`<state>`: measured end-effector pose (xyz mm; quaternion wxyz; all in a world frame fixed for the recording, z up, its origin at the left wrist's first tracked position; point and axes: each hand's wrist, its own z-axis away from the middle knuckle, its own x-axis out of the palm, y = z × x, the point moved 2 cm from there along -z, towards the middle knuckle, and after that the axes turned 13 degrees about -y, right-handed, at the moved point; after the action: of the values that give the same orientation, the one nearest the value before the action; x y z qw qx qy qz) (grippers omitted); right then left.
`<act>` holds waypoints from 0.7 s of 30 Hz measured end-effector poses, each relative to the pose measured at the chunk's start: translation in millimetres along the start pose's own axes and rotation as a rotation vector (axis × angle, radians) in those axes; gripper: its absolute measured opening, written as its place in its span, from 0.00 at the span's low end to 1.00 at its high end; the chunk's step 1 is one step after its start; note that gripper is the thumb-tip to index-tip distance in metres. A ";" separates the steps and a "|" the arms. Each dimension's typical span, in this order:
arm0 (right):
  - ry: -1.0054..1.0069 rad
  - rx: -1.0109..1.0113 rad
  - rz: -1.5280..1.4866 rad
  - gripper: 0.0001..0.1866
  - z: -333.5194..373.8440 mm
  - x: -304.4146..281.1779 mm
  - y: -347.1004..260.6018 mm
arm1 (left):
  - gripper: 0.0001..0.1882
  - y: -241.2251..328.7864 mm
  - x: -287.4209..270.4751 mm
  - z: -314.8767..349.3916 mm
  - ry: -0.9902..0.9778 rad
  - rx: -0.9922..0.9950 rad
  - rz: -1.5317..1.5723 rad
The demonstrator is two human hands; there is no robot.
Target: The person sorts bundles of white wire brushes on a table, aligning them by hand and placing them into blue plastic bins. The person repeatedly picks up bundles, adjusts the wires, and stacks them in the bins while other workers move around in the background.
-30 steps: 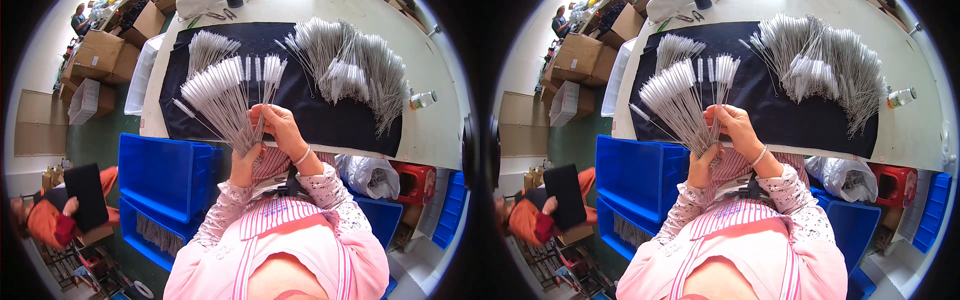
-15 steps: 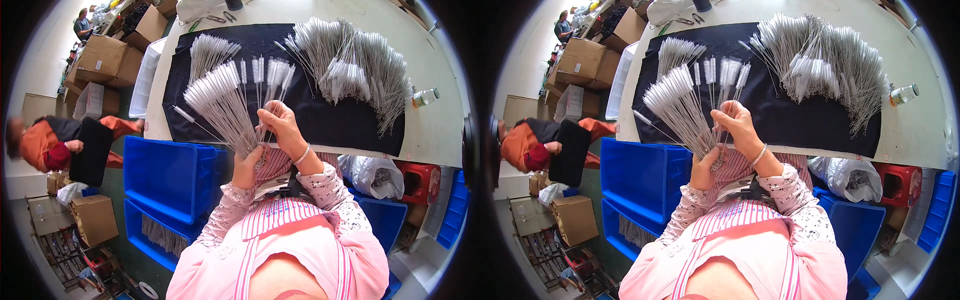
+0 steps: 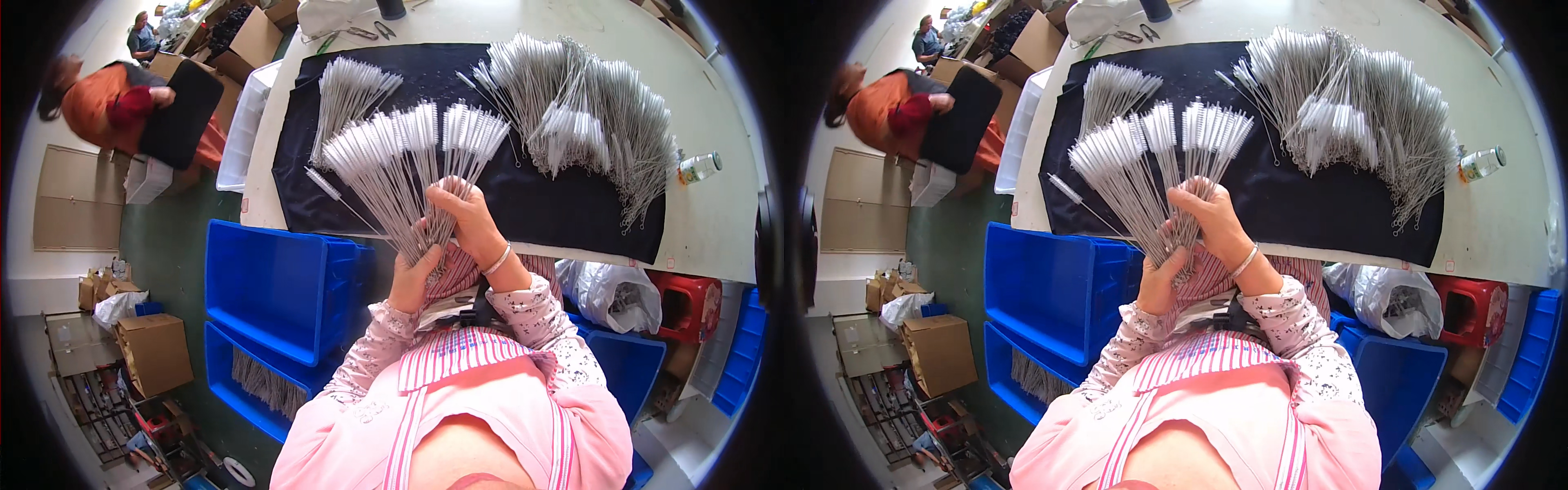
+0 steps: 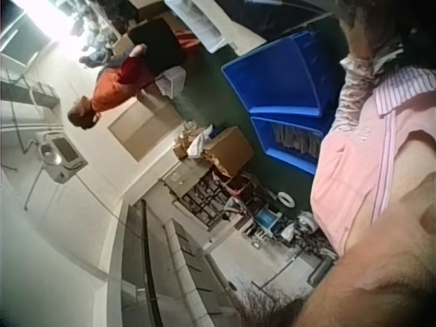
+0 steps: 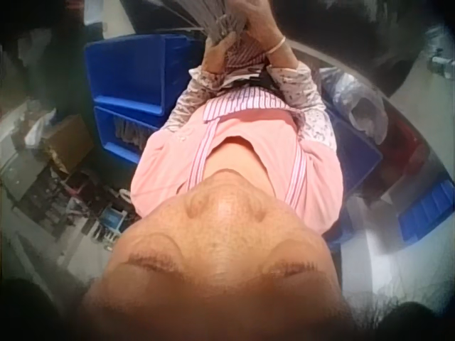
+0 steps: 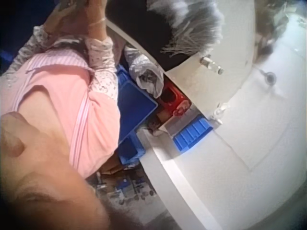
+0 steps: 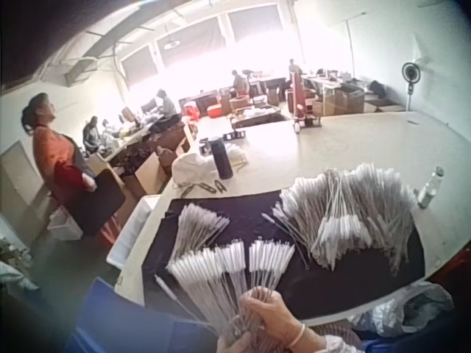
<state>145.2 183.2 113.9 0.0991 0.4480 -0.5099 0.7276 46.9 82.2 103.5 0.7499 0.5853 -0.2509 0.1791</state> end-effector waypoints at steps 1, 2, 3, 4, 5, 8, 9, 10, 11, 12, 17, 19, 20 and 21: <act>0.020 0.008 0.012 0.07 1.8 4.6 -3.9 | 0.29 -0.9 -0.9 0.4 -0.007 0.001 -0.002; 0.021 0.010 0.008 0.06 2.2 5.4 -3.8 | 0.29 -2.7 -1.0 0.9 0.000 0.008 -0.008; 0.022 0.011 0.005 0.06 2.1 5.7 -3.5 | 0.29 -4.1 -1.0 1.1 0.006 0.014 -0.013; 0.024 0.013 0.001 0.06 1.3 5.6 -3.2 | 0.29 -4.2 -1.1 0.6 0.013 0.021 -0.018; 0.020 0.002 -0.031 0.06 0.9 4.3 -2.5 | 0.29 -3.0 0.2 0.4 0.019 0.022 -0.020; 0.011 -0.023 -0.098 0.07 0.8 3.9 -2.4 | 0.29 0.8 2.2 0.2 0.035 0.031 -0.039; 0.010 -0.026 -0.100 0.07 2.4 7.2 -5.1 | 0.29 1.2 0.8 -0.2 0.039 0.037 -0.054; 0.009 -0.028 -0.102 0.07 3.7 9.1 -6.1 | 0.28 1.2 0.0 -0.2 0.042 0.043 -0.069; -0.002 -0.028 -0.092 0.07 3.4 8.3 -5.8 | 0.28 1.6 0.6 -1.2 0.061 0.058 -0.091; -0.012 -0.028 -0.081 0.08 3.5 5.4 -4.0 | 0.28 1.2 2.1 -1.8 0.081 0.073 -0.114; -0.018 0.039 0.051 0.23 6.0 1.0 3.5 | 0.21 2.8 -1.8 1.6 -0.004 0.049 -0.187; -0.246 0.100 0.059 0.29 9.1 2.5 6.0 | 0.14 -1.3 -10.1 5.4 -0.123 -0.076 -0.257; -0.365 0.129 0.065 0.32 9.9 1.6 5.4 | 0.12 -3.4 -13.1 5.5 -0.181 -0.135 -0.299; -0.450 0.220 0.056 0.39 13.3 1.1 2.1 | 0.11 -3.3 -11.9 6.7 -0.240 -0.163 -0.281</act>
<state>150.7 170.9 114.4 -0.0865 0.5925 -0.4490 0.6632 38.0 75.1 95.1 0.7772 0.5690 -0.2680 -0.0190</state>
